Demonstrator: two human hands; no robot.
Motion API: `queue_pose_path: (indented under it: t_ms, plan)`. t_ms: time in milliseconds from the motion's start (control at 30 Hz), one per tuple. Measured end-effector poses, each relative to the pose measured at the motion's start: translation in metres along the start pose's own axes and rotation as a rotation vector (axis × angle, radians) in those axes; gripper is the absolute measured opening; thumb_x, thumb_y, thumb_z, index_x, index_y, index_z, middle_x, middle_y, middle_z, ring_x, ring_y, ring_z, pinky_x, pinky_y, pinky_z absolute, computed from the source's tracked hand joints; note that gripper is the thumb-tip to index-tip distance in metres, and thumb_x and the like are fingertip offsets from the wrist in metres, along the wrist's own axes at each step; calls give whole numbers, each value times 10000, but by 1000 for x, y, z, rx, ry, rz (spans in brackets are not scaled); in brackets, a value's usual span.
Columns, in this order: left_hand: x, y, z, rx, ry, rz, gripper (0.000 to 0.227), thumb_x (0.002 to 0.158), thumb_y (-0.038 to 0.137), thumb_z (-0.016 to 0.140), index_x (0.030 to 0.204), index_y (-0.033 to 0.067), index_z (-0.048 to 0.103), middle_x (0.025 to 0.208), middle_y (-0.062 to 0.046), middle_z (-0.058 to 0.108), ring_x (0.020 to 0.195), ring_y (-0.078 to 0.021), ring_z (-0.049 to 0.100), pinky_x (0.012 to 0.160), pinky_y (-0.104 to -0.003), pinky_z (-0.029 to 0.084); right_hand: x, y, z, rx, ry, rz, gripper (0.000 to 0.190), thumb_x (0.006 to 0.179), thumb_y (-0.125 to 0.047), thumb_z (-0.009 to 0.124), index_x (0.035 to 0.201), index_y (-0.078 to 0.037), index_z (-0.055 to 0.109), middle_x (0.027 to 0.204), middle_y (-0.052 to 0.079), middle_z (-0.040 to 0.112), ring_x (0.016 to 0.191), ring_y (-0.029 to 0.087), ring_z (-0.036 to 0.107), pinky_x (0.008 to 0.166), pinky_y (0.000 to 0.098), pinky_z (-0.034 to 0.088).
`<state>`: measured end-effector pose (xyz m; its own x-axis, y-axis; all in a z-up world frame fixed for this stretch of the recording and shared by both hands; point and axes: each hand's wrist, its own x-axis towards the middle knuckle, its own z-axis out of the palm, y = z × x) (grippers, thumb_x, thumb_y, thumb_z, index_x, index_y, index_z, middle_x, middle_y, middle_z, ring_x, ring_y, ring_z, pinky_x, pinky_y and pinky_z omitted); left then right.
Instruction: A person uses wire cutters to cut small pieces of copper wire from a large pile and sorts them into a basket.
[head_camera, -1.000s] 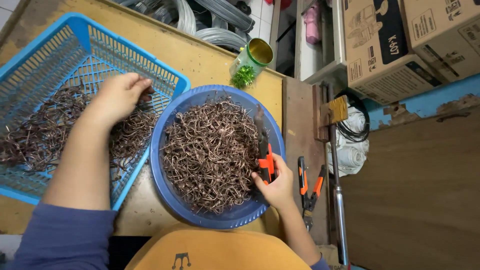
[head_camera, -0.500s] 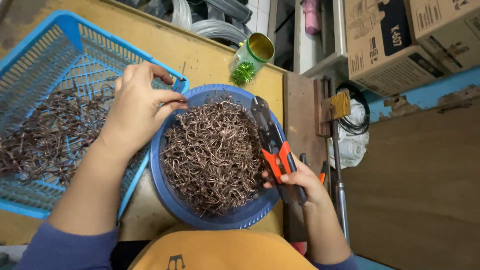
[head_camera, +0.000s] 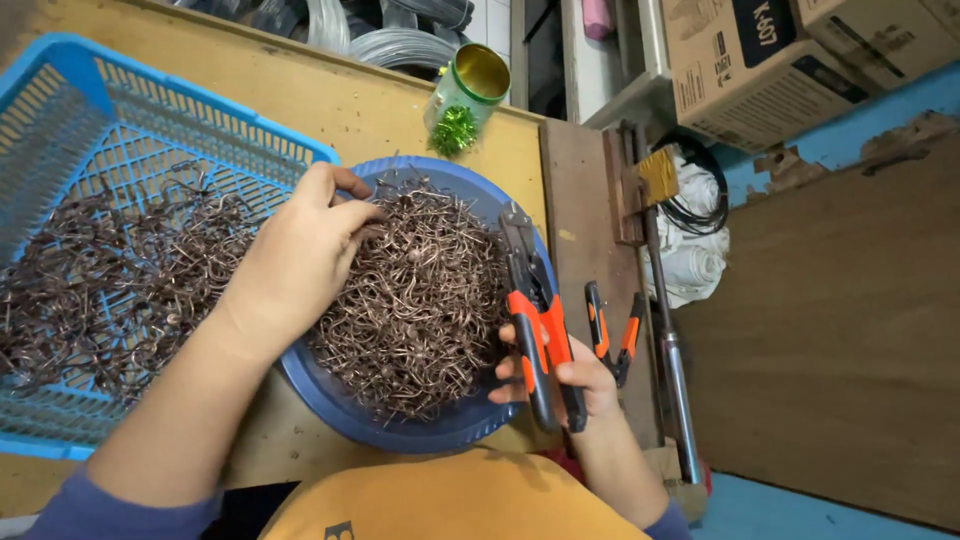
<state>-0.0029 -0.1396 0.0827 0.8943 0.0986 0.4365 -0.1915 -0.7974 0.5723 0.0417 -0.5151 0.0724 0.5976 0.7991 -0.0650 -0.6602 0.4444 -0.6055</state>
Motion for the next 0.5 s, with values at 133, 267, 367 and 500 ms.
queue_pose_path:
  t_ms: [133, 267, 367, 500]
  plan:
    - [8, 8, 10, 108, 0, 40, 93, 998, 220, 761, 1090, 203, 765, 1225, -68, 610, 1005, -327, 772, 824, -482, 645, -1, 3, 2, 22, -77, -20, 694, 836, -14, 755, 1437, 147, 446, 1473, 397, 548, 1205, 575, 654, 926, 859, 501]
    - [18, 11, 24, 195, -62, 109, 167, 1017, 340, 730, 1022, 174, 713, 1129, -91, 641, 1101, -413, 737, 1124, -605, 520, -6, 3, 7, 18, -113, -31, 803, 840, -25, 781, 1502, 185, 377, 1410, 411, 574, 1261, 558, 629, 958, 844, 492]
    - [20, 15, 26, 172, -139, 98, 199, 1007, 398, 717, 1060, 206, 718, 1150, -80, 665, 1173, -368, 718, 1226, -642, 416, -7, -1, 14, 13, -144, -21, 872, 849, -56, 820, 1531, 206, 345, 1335, 418, 616, 1288, 544, 621, 983, 843, 471]
    - [20, 14, 28, 126, -167, 80, 151, 1040, 406, 697, 1063, 259, 720, 1159, -30, 668, 1163, -283, 701, 1192, -606, 427, -11, 4, -7, 60, -84, -45, 608, 842, -7, 804, 1359, 133, 516, 1240, 402, 652, 1298, 582, 611, 1019, 890, 404]
